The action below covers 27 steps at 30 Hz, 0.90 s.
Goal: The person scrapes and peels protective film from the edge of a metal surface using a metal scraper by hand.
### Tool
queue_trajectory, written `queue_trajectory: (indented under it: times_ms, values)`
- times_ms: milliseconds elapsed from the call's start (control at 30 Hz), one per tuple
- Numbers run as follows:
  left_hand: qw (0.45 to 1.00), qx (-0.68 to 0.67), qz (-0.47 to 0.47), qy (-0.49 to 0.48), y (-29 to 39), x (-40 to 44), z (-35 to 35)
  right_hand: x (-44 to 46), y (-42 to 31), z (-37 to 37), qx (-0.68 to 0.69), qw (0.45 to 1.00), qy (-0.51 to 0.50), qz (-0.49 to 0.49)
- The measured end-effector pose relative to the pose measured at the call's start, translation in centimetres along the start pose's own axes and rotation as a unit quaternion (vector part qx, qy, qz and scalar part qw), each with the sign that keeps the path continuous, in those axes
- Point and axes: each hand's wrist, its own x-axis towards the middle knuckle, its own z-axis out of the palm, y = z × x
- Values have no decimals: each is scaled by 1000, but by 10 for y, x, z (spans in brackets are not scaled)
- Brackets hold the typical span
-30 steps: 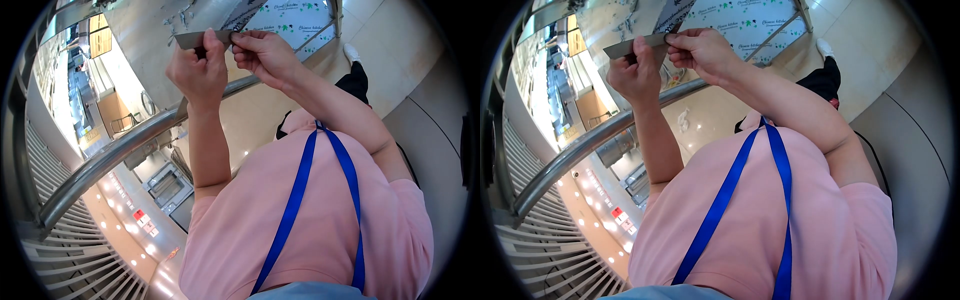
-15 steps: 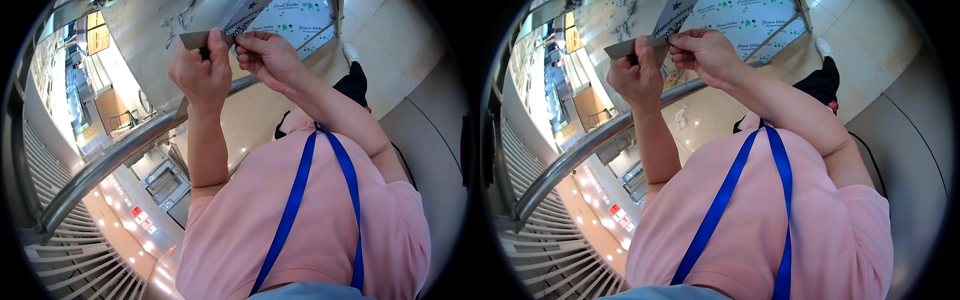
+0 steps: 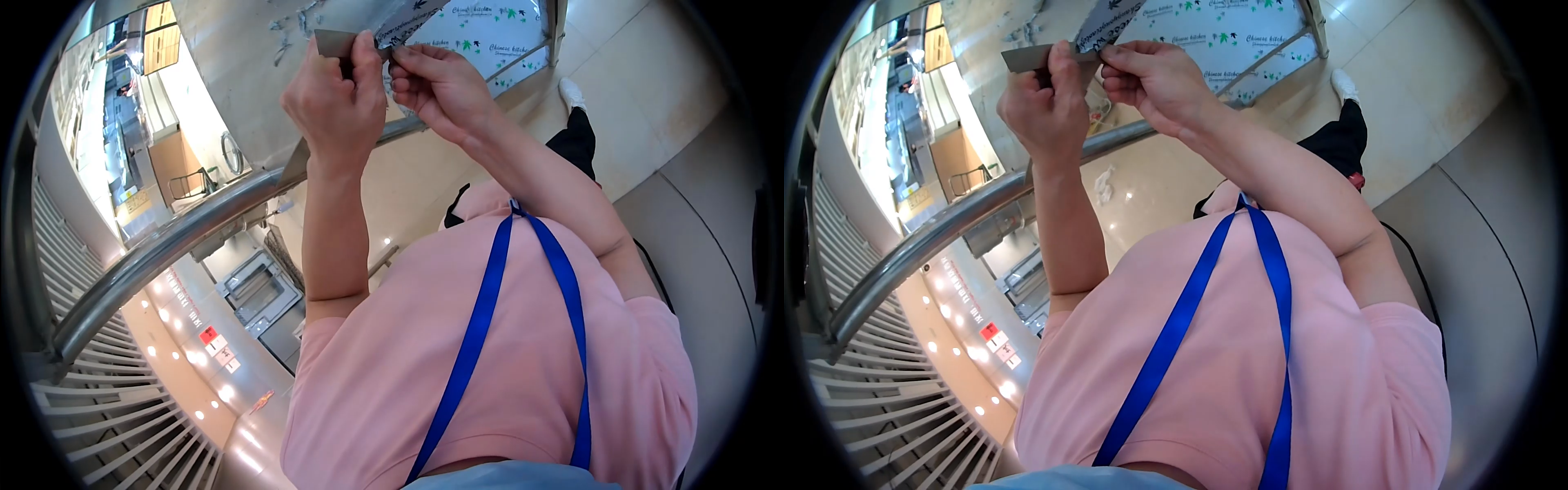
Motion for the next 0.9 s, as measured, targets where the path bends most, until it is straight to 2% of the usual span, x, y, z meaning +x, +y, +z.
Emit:
queue_trajectory:
  times_ms: [400,700,800,900]
  values:
    - [1000,-7,-8,-18,4,8,-2,1,-1,3,24,1000,-15,-6]
    - [996,70,7,-48,8,8,-2,1,1,-4,43,999,-16,-9]
    - [999,21,12,-31,0,6,2,5,1,-9,32,999,-31,-11]
    - [995,-74,-50,-47,3,3,-1,3,4,-13,19,998,-51,-9]
